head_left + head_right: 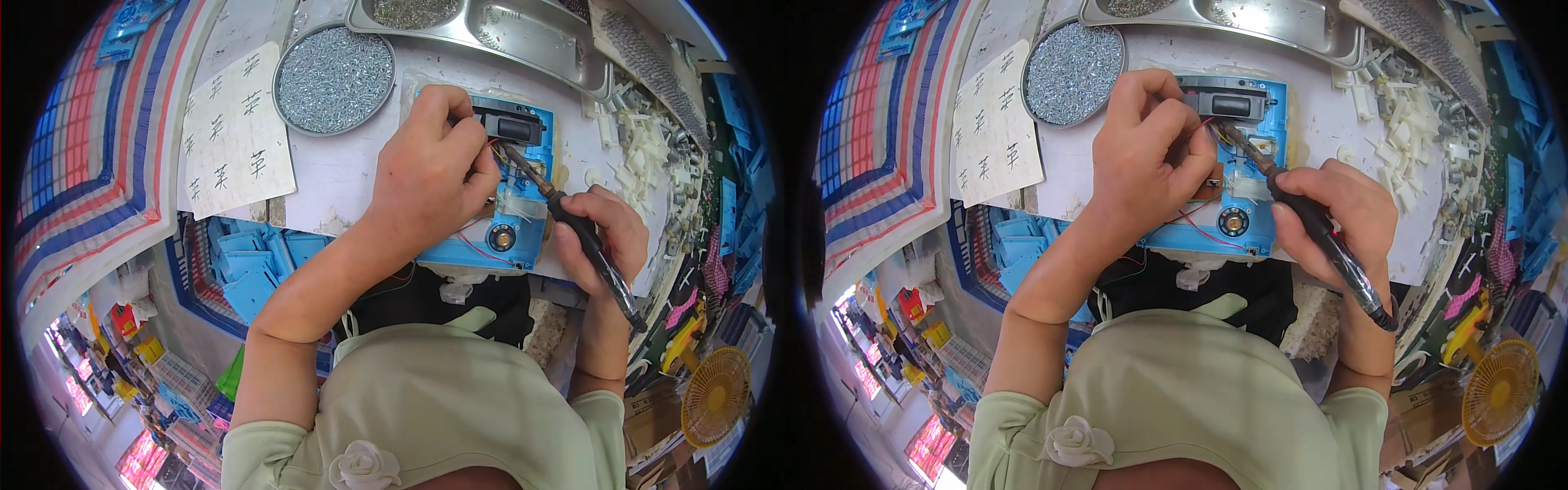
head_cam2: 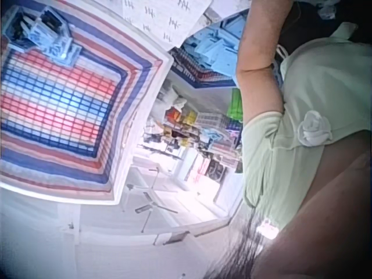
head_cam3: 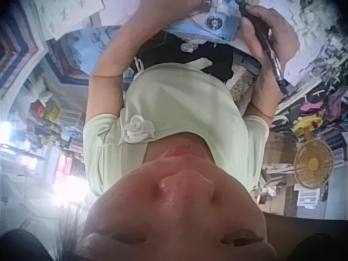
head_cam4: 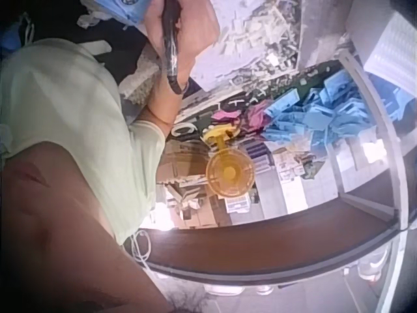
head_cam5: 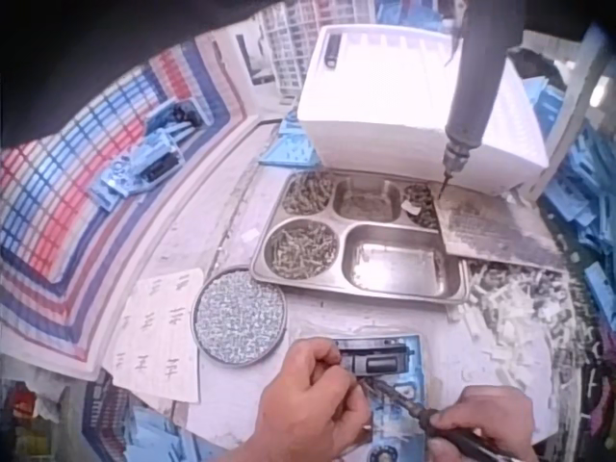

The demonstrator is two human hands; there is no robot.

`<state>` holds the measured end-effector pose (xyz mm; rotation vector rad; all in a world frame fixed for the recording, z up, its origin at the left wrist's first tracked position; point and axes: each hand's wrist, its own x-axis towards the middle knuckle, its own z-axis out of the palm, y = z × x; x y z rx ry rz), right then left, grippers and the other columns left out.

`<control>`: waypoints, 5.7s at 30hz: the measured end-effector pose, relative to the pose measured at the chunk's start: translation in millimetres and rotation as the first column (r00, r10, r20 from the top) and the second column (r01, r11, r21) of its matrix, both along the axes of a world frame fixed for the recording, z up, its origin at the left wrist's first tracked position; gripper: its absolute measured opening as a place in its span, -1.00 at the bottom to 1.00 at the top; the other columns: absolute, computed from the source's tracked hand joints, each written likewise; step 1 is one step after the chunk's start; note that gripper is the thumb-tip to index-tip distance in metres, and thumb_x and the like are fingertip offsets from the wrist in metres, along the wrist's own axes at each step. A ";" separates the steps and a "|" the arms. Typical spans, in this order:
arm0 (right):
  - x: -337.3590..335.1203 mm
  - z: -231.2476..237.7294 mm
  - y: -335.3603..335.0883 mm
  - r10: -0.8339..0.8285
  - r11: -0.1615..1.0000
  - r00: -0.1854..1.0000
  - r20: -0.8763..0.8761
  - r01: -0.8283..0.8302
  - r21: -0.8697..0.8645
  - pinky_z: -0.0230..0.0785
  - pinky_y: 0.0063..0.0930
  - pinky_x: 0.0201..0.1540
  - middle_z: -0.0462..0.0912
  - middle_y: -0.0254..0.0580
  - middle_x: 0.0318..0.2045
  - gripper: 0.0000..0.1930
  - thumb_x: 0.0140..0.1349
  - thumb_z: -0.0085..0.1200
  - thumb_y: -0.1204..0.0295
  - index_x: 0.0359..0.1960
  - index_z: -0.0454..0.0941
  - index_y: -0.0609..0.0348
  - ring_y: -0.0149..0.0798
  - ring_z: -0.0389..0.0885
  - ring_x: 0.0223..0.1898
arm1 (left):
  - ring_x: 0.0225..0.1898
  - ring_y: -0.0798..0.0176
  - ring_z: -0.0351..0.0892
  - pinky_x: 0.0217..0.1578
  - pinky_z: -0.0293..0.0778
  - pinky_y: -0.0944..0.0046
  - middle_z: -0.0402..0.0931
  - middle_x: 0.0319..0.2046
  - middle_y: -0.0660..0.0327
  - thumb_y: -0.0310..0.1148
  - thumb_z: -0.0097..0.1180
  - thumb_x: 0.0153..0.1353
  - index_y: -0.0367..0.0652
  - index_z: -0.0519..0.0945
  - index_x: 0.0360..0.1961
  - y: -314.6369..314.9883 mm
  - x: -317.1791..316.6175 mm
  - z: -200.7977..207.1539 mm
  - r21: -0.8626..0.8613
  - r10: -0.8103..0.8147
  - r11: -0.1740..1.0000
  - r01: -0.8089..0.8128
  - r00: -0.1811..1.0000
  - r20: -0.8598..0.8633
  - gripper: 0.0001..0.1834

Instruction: Soldering wires and assembling components into a blue plastic electronics housing.

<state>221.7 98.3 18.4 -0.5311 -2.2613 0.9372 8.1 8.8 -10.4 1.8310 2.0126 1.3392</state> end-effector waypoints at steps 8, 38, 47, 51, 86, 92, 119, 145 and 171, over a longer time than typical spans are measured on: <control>9.2 0.0 -3.4 0.044 0.998 0.996 -0.073 -0.040 0.057 0.26 -0.46 -0.59 0.66 -0.16 -0.50 -0.73 0.02 0.33 0.53 -0.21 0.62 0.28 -0.29 0.46 -0.64 | -0.42 0.24 0.53 -0.42 0.49 0.27 0.42 -0.20 0.12 -0.56 0.32 -0.02 -0.23 0.60 -0.45 0.5 0.7 -0.1 0.003 0.010 1.000 -0.010 1.000 -0.017 -0.89; 31.3 5.2 -2.9 -0.026 0.999 0.994 -0.105 0.030 0.045 0.27 -0.46 -0.57 0.63 -0.13 -0.54 -0.71 0.04 0.32 0.52 -0.18 0.60 0.30 -0.26 0.47 -0.63 | -0.27 0.21 0.57 -0.36 0.52 0.28 0.44 -0.18 0.13 -0.54 0.37 -0.02 -0.20 0.62 -0.32 -4.8 3.0 9.2 -0.005 -0.037 0.999 0.037 0.999 0.012 -0.79; 48.8 -1.3 -31.2 -0.348 0.899 0.915 -0.204 0.263 -0.351 0.45 -0.47 -0.11 0.63 -0.05 -0.18 -0.52 0.14 0.33 0.64 0.13 0.52 0.32 -0.29 0.64 -0.20 | -0.28 0.10 0.63 -0.29 0.54 0.20 0.61 -0.26 0.15 -0.59 0.32 0.05 -0.23 0.67 -0.22 -9.6 14.1 16.1 -0.167 -0.457 0.876 0.453 0.889 0.013 -0.78; 16.1 -11.4 -32.6 -0.261 0.940 0.958 -0.114 0.225 -0.258 0.50 -0.42 0.05 0.66 -0.07 -0.03 -0.45 0.09 0.32 0.69 0.18 0.52 0.26 -0.25 0.72 -0.04 | -0.47 0.35 0.56 -0.41 0.46 0.35 0.60 -0.46 0.20 -0.56 0.31 0.16 -0.28 0.66 -0.29 -3.7 9.6 20.9 -0.266 -0.306 0.861 0.434 0.859 0.410 -0.91; -7.9 -35.8 -65.2 -0.077 0.996 0.996 -0.052 0.079 0.029 0.30 0.03 0.33 0.56 -0.13 -0.14 -0.25 -0.02 0.32 0.71 0.30 0.49 -0.02 -0.10 0.61 -0.17 | -0.15 0.01 0.64 -0.21 0.59 0.11 0.50 -0.08 0.05 -0.58 0.30 0.07 -0.20 0.59 -0.25 -30.3 0.4 9.8 -0.141 -0.421 0.893 0.427 0.904 0.069 -0.79; -5.6 -37.8 -64.7 -0.075 0.996 0.997 0.018 0.074 0.040 0.29 0.09 0.33 0.58 -0.12 -0.14 -0.29 0.04 0.35 0.62 0.30 0.48 0.00 -0.11 0.60 -0.18 | -0.14 0.01 0.63 -0.21 0.58 0.12 0.51 -0.08 0.06 -0.55 0.30 0.07 -0.19 0.58 -0.27 -28.6 1.1 8.2 -0.131 -0.428 0.892 0.432 0.902 0.057 -0.80; 45.2 -0.1 -30.7 0.065 0.981 0.994 -0.091 -0.080 -0.174 0.23 -0.23 -0.30 0.48 -0.21 -0.59 -0.80 0.08 0.17 0.41 -0.31 0.56 0.28 -0.24 0.30 -0.59 | -0.22 0.07 0.66 -0.28 0.60 0.17 0.54 -0.06 0.11 -0.59 0.35 -0.02 -0.16 0.60 -0.25 -27.8 6.5 6.1 -0.177 -0.450 0.883 0.435 0.891 -0.055 -0.73; 60.4 14.8 -32.7 -0.092 0.979 0.984 -0.156 0.060 -0.195 0.21 -0.33 -0.33 0.43 -0.29 -0.61 -0.77 0.03 0.23 0.48 -0.27 0.58 0.29 -0.30 0.27 -0.59 | -0.21 0.08 0.66 -0.27 0.60 0.17 0.54 -0.06 0.12 -0.59 0.34 -0.02 -0.16 0.59 -0.24 -29.0 6.7 5.9 -0.179 -0.446 0.886 0.428 0.892 -0.075 -0.72; 58.8 8.9 -27.7 -0.004 0.985 0.992 -0.124 -0.017 -0.170 0.14 -0.35 -0.43 0.47 -0.28 -0.60 -0.76 -0.03 0.26 0.49 -0.28 0.59 0.27 -0.23 0.26 -0.62 | -0.20 0.05 0.60 -0.25 0.57 0.14 0.54 -0.16 0.14 -0.59 0.33 -0.15 -0.22 0.65 -0.28 -24.5 16.2 17.5 -0.268 -0.504 0.847 0.458 0.854 -0.133 -0.69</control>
